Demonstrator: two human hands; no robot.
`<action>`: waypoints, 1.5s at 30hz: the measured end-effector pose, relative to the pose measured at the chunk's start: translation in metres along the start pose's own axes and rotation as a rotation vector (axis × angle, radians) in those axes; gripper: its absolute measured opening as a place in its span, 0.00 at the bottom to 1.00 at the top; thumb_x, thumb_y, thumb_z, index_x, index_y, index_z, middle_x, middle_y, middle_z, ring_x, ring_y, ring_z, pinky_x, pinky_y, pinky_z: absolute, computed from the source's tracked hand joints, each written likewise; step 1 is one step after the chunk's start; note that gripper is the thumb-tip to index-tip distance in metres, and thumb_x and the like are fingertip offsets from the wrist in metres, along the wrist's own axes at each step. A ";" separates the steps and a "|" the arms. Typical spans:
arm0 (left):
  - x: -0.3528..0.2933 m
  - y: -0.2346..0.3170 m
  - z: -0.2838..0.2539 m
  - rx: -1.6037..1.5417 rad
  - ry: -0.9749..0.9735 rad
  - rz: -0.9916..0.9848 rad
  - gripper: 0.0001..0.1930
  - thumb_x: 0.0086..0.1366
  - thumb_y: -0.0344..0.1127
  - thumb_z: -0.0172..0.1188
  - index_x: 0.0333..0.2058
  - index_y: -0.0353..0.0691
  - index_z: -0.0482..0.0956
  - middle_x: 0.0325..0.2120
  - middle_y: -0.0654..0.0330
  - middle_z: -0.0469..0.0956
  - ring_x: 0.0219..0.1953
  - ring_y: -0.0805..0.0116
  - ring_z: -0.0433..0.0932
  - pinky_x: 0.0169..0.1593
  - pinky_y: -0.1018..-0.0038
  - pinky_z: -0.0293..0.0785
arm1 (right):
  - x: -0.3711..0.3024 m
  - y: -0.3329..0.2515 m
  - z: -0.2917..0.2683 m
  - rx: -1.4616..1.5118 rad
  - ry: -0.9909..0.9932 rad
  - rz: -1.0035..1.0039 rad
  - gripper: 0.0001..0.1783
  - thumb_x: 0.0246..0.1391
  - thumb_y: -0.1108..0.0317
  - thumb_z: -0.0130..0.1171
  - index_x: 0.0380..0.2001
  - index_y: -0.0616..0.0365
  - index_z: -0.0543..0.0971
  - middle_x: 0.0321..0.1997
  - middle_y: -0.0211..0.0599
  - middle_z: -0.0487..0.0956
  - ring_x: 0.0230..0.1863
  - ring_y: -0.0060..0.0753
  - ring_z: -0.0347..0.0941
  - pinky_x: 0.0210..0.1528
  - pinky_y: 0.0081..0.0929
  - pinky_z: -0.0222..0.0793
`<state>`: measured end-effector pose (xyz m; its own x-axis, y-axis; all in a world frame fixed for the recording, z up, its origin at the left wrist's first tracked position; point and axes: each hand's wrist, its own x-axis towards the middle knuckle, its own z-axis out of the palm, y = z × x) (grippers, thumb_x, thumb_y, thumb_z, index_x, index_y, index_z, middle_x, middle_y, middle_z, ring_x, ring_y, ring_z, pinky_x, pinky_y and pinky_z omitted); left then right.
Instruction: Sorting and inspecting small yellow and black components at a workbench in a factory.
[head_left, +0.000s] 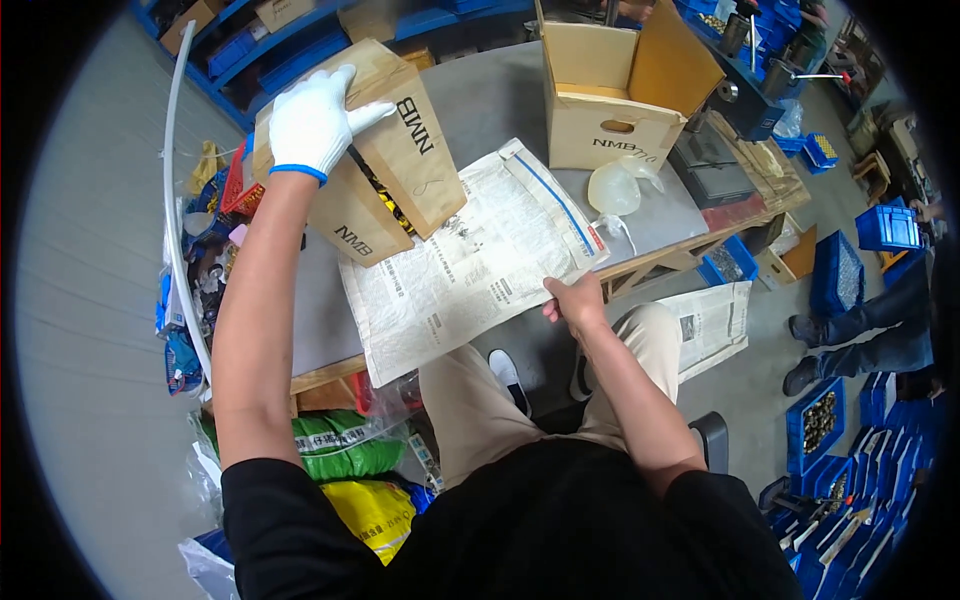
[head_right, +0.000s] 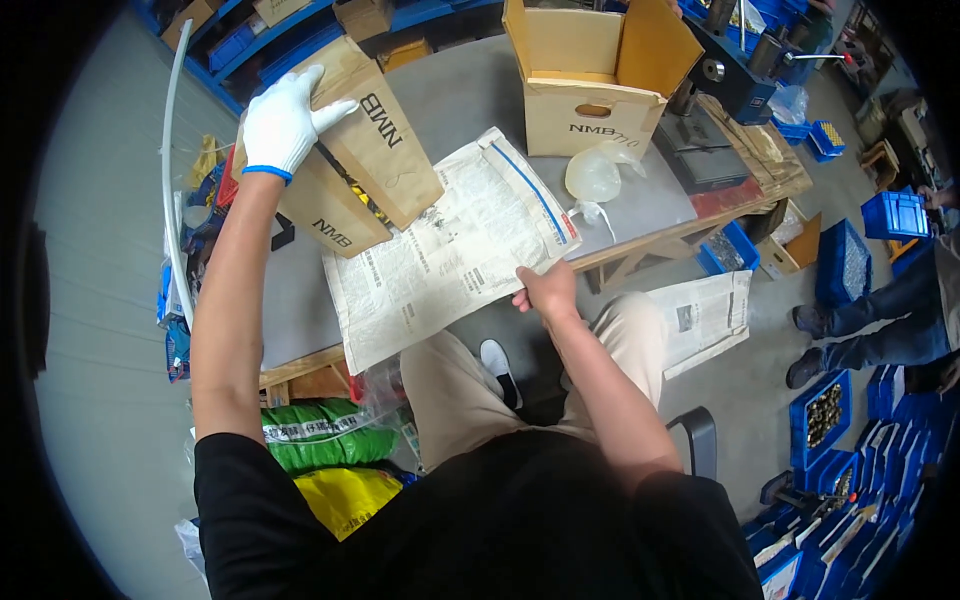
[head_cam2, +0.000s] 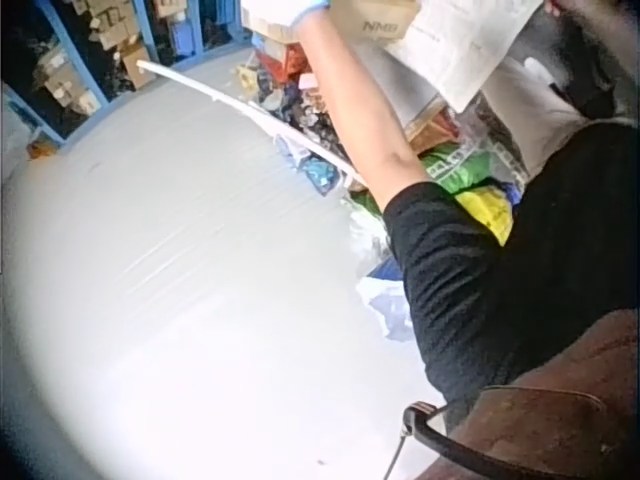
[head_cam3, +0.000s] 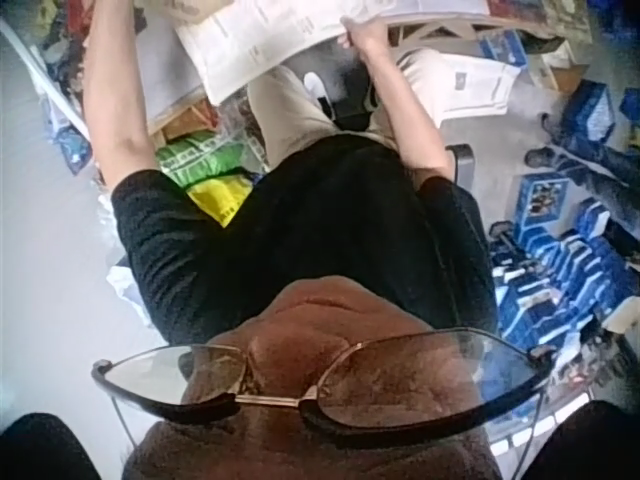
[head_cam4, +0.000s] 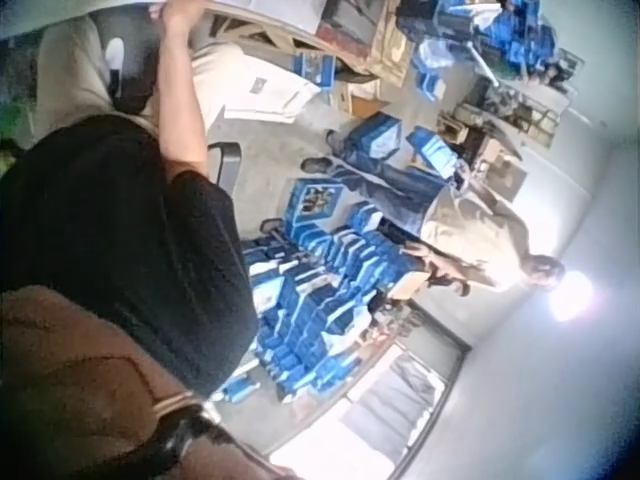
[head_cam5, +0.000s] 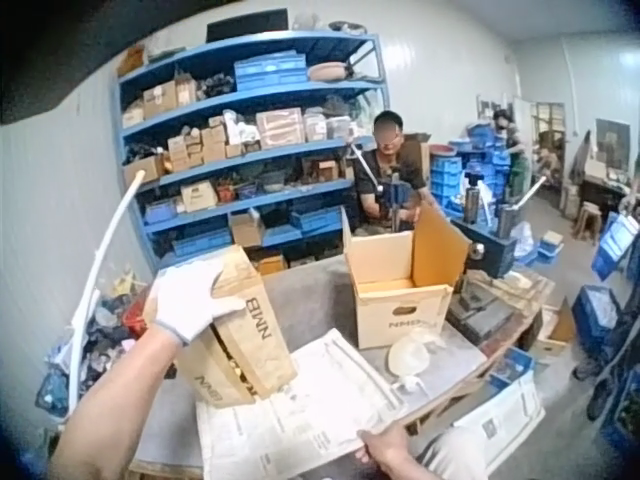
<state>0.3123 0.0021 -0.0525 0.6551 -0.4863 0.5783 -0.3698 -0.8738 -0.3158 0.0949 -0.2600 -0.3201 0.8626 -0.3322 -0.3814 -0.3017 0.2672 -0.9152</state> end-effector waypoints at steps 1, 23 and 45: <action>-0.001 0.000 0.001 0.009 0.014 0.003 0.41 0.59 0.73 0.61 0.56 0.40 0.81 0.43 0.48 0.83 0.46 0.52 0.84 0.51 0.61 0.79 | 0.001 0.000 0.000 -0.003 -0.005 0.015 0.15 0.59 0.79 0.61 0.47 0.76 0.73 0.29 0.48 0.83 0.16 0.32 0.77 0.13 0.26 0.69; -0.035 0.042 -0.021 -0.046 0.226 0.042 0.28 0.61 0.54 0.68 0.55 0.45 0.79 0.49 0.52 0.81 0.50 0.50 0.79 0.54 0.57 0.75 | -0.013 0.004 -0.006 0.044 -0.124 0.010 0.16 0.65 0.74 0.58 0.52 0.71 0.71 0.33 0.50 0.83 0.22 0.36 0.82 0.19 0.29 0.79; -0.055 0.036 -0.035 -0.102 0.196 0.080 0.31 0.59 0.58 0.67 0.55 0.46 0.78 0.46 0.55 0.81 0.50 0.52 0.79 0.52 0.57 0.74 | -0.029 -0.026 0.163 0.581 -0.449 0.177 0.22 0.76 0.58 0.44 0.60 0.66 0.65 0.53 0.56 0.81 0.57 0.48 0.80 0.57 0.48 0.75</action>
<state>0.2396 -0.0019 -0.0690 0.4842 -0.5345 0.6927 -0.4867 -0.8224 -0.2944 0.1439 -0.1100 -0.2638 0.9410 0.1272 -0.3135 -0.2962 0.7574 -0.5819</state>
